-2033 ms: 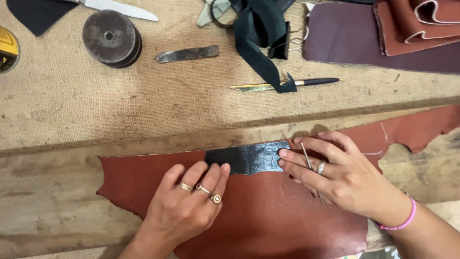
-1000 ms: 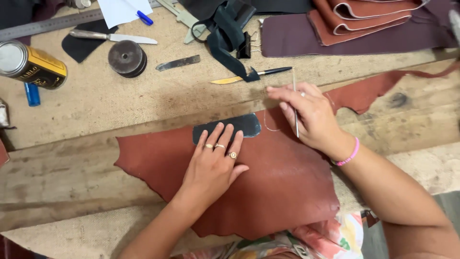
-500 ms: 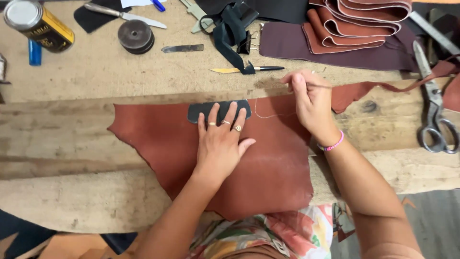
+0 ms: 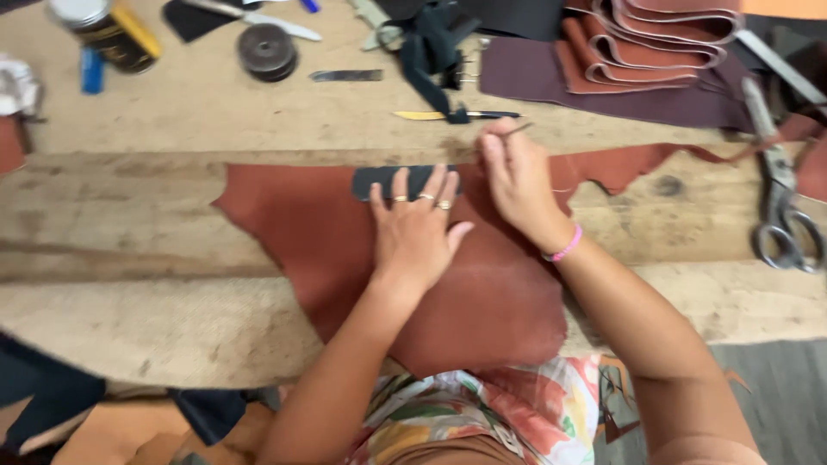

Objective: Tracing a pattern onto a piece of leather using a stylus and a template

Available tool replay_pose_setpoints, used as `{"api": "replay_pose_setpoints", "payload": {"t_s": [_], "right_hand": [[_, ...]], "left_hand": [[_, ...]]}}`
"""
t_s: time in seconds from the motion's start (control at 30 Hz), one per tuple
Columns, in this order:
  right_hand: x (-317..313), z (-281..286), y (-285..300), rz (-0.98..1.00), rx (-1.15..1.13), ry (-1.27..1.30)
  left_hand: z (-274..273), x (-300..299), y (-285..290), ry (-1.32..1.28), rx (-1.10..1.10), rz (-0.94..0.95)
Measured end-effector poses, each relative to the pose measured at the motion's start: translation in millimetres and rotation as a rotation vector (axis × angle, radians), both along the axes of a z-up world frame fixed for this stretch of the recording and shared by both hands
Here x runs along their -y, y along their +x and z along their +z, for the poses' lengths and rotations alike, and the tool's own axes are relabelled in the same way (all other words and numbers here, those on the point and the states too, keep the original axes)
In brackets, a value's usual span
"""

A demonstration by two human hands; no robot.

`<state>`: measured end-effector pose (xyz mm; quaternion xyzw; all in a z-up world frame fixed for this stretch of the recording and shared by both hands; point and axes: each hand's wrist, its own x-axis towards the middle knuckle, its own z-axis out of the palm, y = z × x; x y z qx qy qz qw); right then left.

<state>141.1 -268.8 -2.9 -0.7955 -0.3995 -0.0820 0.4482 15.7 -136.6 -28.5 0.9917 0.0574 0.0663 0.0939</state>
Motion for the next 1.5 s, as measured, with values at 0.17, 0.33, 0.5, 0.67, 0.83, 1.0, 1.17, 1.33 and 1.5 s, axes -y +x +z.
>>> {"api": "replay_pose_setpoints", "payload": {"t_s": [0.17, 0.33, 0.5, 0.67, 0.83, 1.0, 1.17, 1.33, 1.5], "right_hand": [[3.1, -4.5, -4.4, -0.028, 0.0, -0.001], [6.8, -10.4, 0.8, -0.056, -0.081, 0.094], [7.7, -9.4, 3.9, -0.034, 0.058, 0.023], [5.7, -18.5, 3.0, -0.022, 0.046, -0.004], [4.8, -22.1, 3.0, -0.019, 0.054, -0.077], [4.3, -20.4, 1.0, -0.005, 0.089, -0.097], [2.2, -16.0, -1.2, -0.008, 0.105, -0.111], [4.1, -16.4, 0.0, 0.017, 0.101, -0.125], [6.3, -18.2, 0.7, 0.028, 0.094, -0.108]], "left_hand": [[16.1, -0.2, -4.5, -0.085, -0.097, 0.003], [15.3, -0.6, -4.8, -0.105, -0.141, -0.021], [12.3, 0.1, -2.0, -0.054, -0.099, -0.001], [12.3, -2.0, -2.3, -0.05, -0.125, -0.021], [12.2, -1.5, -2.0, -0.045, -0.135, -0.035], [6.6, 0.6, -0.9, -0.021, -0.084, -0.018], [8.7, -1.0, -0.6, -0.037, -0.101, -0.032], [10.2, -1.0, -0.2, -0.059, -0.122, -0.035], [12.0, -0.4, 0.8, -0.041, -0.123, -0.032]]}}
